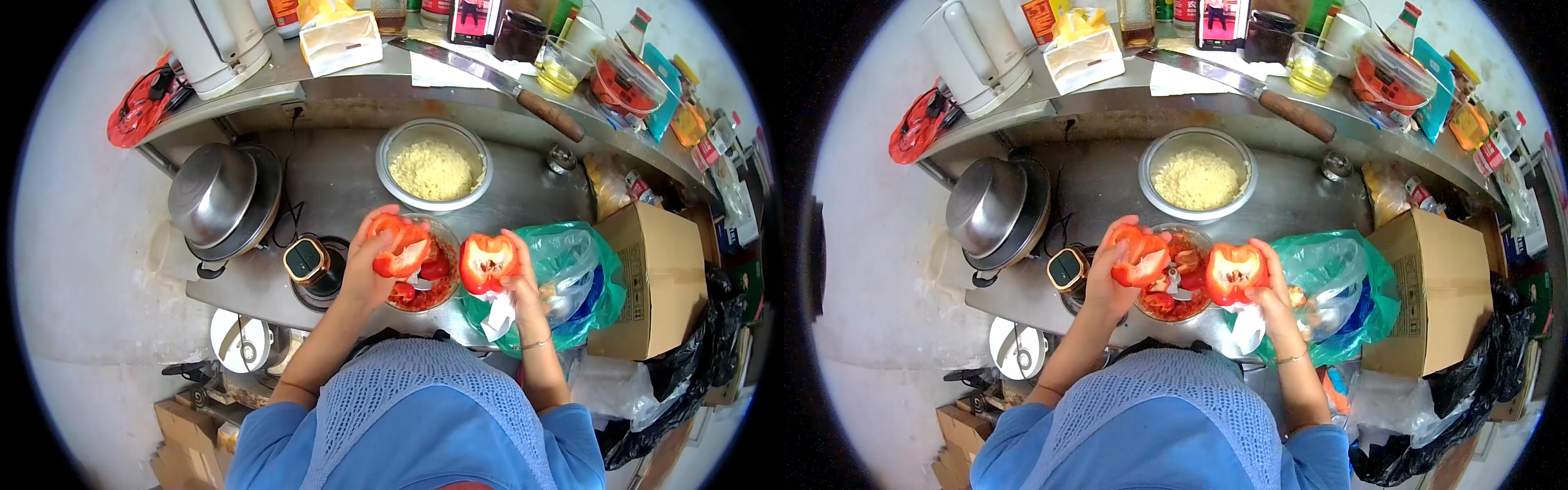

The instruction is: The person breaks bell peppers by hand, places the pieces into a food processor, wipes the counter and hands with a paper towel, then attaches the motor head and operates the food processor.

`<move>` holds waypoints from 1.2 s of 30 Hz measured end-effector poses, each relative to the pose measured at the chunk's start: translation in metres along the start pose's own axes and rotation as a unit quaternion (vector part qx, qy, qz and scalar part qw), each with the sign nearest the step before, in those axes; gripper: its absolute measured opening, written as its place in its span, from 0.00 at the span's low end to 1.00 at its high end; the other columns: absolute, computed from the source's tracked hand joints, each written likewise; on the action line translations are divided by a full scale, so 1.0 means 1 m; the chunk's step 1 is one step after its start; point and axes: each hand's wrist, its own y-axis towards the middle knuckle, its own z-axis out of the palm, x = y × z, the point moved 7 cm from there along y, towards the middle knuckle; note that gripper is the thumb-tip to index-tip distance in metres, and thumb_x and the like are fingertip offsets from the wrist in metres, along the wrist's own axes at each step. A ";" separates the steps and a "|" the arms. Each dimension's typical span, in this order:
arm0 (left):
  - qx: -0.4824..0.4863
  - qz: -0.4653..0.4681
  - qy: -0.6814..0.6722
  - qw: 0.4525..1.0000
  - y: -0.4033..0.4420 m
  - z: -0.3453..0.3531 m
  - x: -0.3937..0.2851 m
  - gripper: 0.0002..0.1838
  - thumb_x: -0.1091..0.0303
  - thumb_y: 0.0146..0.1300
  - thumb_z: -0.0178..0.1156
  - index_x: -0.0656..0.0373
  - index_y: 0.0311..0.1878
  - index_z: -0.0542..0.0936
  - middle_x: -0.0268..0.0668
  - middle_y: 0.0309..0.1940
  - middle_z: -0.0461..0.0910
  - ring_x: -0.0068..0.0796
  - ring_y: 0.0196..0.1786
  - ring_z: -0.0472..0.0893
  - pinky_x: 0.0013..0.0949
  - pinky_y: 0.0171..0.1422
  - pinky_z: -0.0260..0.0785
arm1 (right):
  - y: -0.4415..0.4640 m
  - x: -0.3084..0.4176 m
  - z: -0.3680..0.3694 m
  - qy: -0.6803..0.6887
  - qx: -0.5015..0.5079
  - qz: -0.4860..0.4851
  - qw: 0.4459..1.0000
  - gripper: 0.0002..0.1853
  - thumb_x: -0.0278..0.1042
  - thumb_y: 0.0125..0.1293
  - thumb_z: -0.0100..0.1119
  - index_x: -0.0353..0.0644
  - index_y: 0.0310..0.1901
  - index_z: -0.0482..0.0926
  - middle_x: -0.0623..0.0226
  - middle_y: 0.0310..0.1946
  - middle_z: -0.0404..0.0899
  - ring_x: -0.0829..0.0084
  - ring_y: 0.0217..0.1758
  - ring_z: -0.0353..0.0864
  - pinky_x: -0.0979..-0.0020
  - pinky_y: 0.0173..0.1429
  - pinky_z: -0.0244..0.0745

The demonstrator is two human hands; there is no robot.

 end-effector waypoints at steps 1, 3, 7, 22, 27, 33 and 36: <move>-0.017 -0.004 0.015 1.000 0.001 -0.007 0.002 0.20 0.70 0.60 0.50 0.60 0.55 0.65 0.43 0.45 0.73 0.50 0.58 0.71 0.48 0.61 0.66 | -0.003 0.005 -0.004 -0.015 -0.018 -0.009 1.000 0.40 0.28 0.44 0.52 0.39 0.65 0.56 0.60 0.57 0.66 0.68 0.61 0.66 0.70 0.66 0.59; -0.035 -0.014 0.029 0.999 0.004 -0.018 0.005 0.19 0.67 0.61 0.50 0.59 0.55 0.66 0.43 0.44 0.74 0.50 0.57 0.72 0.51 0.60 0.66 | -0.010 0.009 -0.015 -0.021 -0.057 -0.014 0.998 0.40 0.31 0.44 0.52 0.37 0.65 0.56 0.58 0.56 0.66 0.66 0.62 0.66 0.69 0.66 0.59; -0.143 -0.004 0.079 0.987 0.005 -0.041 0.007 0.14 0.68 0.63 0.50 0.62 0.51 0.68 0.44 0.45 0.75 0.41 0.52 0.75 0.42 0.58 0.68 | -0.022 0.008 -0.031 0.018 -0.083 -0.007 0.996 0.41 0.37 0.45 0.53 0.35 0.65 0.56 0.56 0.58 0.66 0.65 0.62 0.67 0.68 0.67 0.59; 0.001 0.044 0.369 0.928 0.013 0.000 0.032 0.08 0.69 0.63 0.56 0.62 0.42 0.76 0.33 0.38 0.77 0.21 0.43 0.75 0.26 0.50 0.67 | -0.015 -0.051 -0.001 -0.048 0.099 0.148 0.983 0.27 0.28 0.47 0.50 0.37 0.53 0.66 0.63 0.49 0.70 0.73 0.57 0.68 0.74 0.62 0.62; 0.124 0.098 0.578 0.801 0.015 0.048 0.029 0.08 0.72 0.59 0.57 0.64 0.41 0.76 0.40 0.35 0.79 0.29 0.40 0.79 0.29 0.48 0.69 | -0.015 -0.056 0.049 0.000 0.259 0.219 0.941 0.26 0.43 0.69 0.49 0.36 0.63 0.62 0.63 0.58 0.68 0.75 0.61 0.65 0.71 0.65 0.60; 0.240 0.052 0.648 0.721 0.018 0.054 0.035 0.11 0.67 0.57 0.57 0.64 0.40 0.77 0.46 0.36 0.79 0.41 0.41 0.79 0.37 0.46 0.69 | -0.008 -0.060 0.053 -0.095 0.279 0.269 0.917 0.26 0.47 0.72 0.41 0.35 0.62 0.64 0.61 0.59 0.67 0.75 0.60 0.66 0.73 0.64 0.60; 0.284 0.015 0.630 0.723 0.022 0.052 0.036 0.12 0.65 0.56 0.57 0.63 0.40 0.77 0.46 0.35 0.79 0.43 0.39 0.80 0.38 0.44 0.69 | -0.005 -0.051 0.058 -0.137 0.278 0.283 0.908 0.25 0.46 0.72 0.39 0.34 0.61 0.65 0.61 0.59 0.67 0.75 0.59 0.67 0.74 0.64 0.61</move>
